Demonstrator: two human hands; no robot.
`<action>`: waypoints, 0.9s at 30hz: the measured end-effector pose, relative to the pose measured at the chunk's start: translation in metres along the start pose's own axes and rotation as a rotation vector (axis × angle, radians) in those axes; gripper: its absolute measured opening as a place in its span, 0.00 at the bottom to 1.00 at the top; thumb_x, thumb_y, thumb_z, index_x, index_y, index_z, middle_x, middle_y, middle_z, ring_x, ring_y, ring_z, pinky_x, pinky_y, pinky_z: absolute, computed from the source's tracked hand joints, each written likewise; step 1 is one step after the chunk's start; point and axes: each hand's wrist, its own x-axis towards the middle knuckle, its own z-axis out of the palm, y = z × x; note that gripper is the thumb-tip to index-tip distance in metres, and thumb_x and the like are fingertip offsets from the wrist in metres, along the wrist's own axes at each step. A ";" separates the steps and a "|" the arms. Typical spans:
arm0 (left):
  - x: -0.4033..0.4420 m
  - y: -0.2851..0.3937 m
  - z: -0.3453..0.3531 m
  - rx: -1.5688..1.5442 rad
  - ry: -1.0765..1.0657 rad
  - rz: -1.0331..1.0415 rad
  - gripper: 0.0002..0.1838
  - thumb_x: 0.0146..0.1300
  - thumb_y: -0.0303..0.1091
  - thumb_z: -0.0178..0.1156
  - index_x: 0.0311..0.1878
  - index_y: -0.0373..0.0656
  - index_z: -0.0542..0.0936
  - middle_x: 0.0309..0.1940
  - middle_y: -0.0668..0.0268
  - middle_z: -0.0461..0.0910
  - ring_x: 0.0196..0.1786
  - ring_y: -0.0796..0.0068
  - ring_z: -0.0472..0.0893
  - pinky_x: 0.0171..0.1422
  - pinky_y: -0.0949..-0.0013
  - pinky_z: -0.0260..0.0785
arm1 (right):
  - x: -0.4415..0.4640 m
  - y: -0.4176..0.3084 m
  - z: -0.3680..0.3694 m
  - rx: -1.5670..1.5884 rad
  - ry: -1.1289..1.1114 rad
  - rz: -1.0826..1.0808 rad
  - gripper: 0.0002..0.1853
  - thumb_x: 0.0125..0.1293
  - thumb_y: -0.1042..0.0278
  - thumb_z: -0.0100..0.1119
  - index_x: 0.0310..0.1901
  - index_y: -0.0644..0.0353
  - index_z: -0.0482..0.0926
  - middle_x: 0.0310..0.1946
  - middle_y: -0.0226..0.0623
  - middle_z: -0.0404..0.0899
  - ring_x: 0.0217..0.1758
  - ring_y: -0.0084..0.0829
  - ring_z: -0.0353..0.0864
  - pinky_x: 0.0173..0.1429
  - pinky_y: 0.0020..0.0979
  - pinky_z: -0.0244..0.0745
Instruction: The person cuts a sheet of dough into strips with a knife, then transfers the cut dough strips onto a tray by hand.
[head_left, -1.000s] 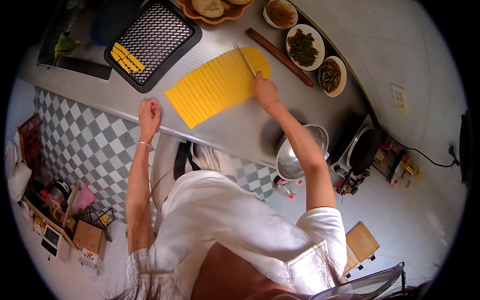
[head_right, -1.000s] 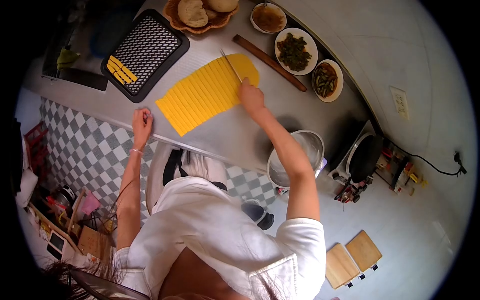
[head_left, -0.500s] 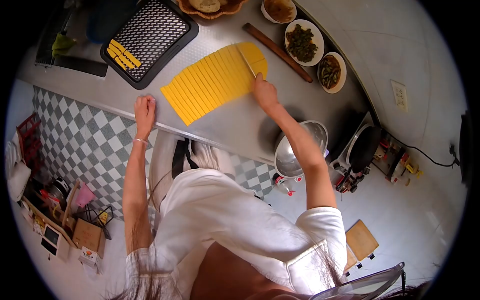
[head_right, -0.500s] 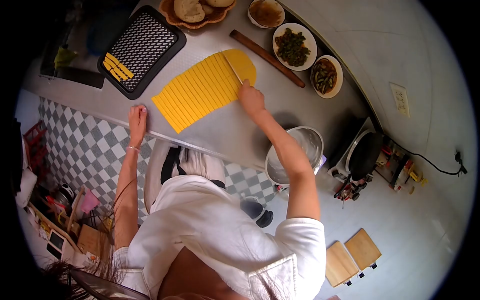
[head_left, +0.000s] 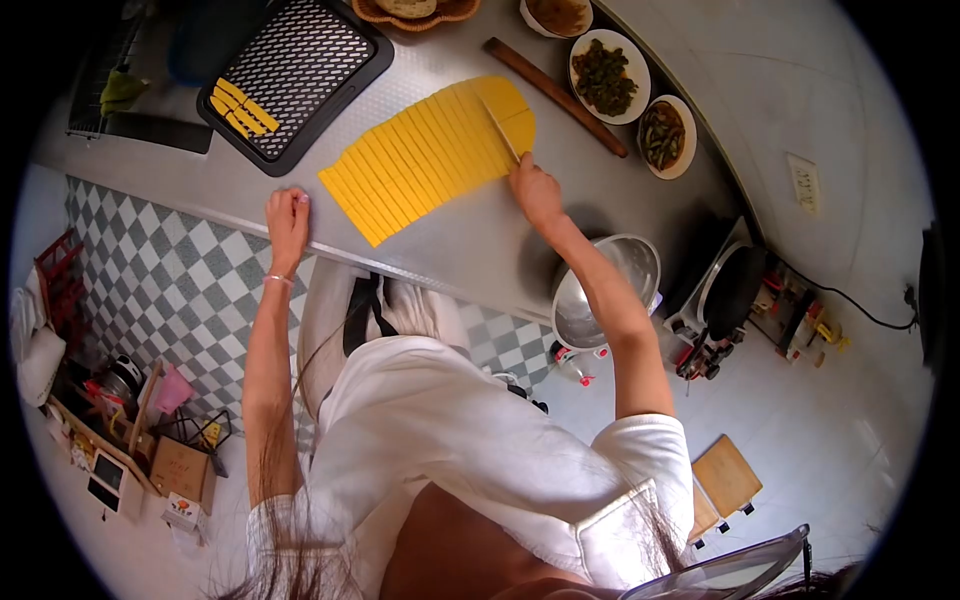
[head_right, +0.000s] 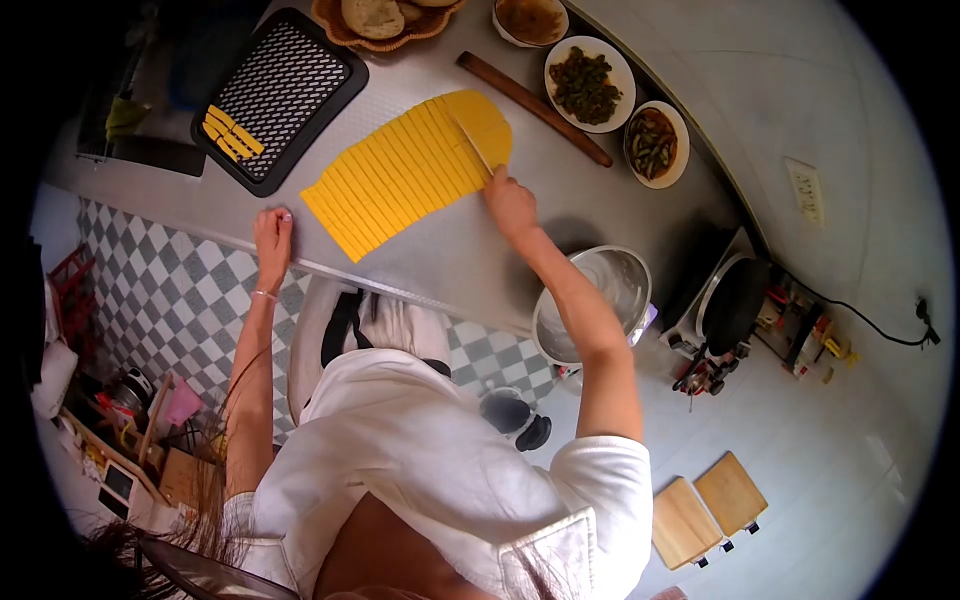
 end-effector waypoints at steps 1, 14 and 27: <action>-0.001 0.002 0.000 0.000 -0.006 -0.004 0.07 0.65 0.34 0.52 0.37 0.40 0.75 0.32 0.61 0.69 0.38 0.62 0.67 0.46 0.62 0.60 | -0.001 0.001 0.000 0.015 0.007 -0.006 0.09 0.64 0.64 0.48 0.34 0.61 0.67 0.19 0.47 0.79 0.21 0.47 0.80 0.24 0.43 0.77; -0.002 -0.006 0.005 -0.016 -0.005 0.034 0.07 0.65 0.34 0.53 0.36 0.40 0.75 0.31 0.62 0.69 0.37 0.63 0.67 0.46 0.64 0.59 | -0.021 0.008 0.006 0.045 0.057 0.035 0.10 0.65 0.61 0.50 0.36 0.59 0.68 0.22 0.44 0.80 0.22 0.48 0.80 0.26 0.44 0.77; -0.001 -0.002 0.001 -0.022 0.011 0.014 0.05 0.63 0.32 0.54 0.37 0.41 0.75 0.31 0.62 0.69 0.37 0.64 0.67 0.46 0.63 0.60 | -0.063 0.007 -0.046 0.169 -0.086 0.171 0.12 0.68 0.61 0.46 0.39 0.62 0.66 0.31 0.53 0.79 0.30 0.54 0.79 0.33 0.49 0.74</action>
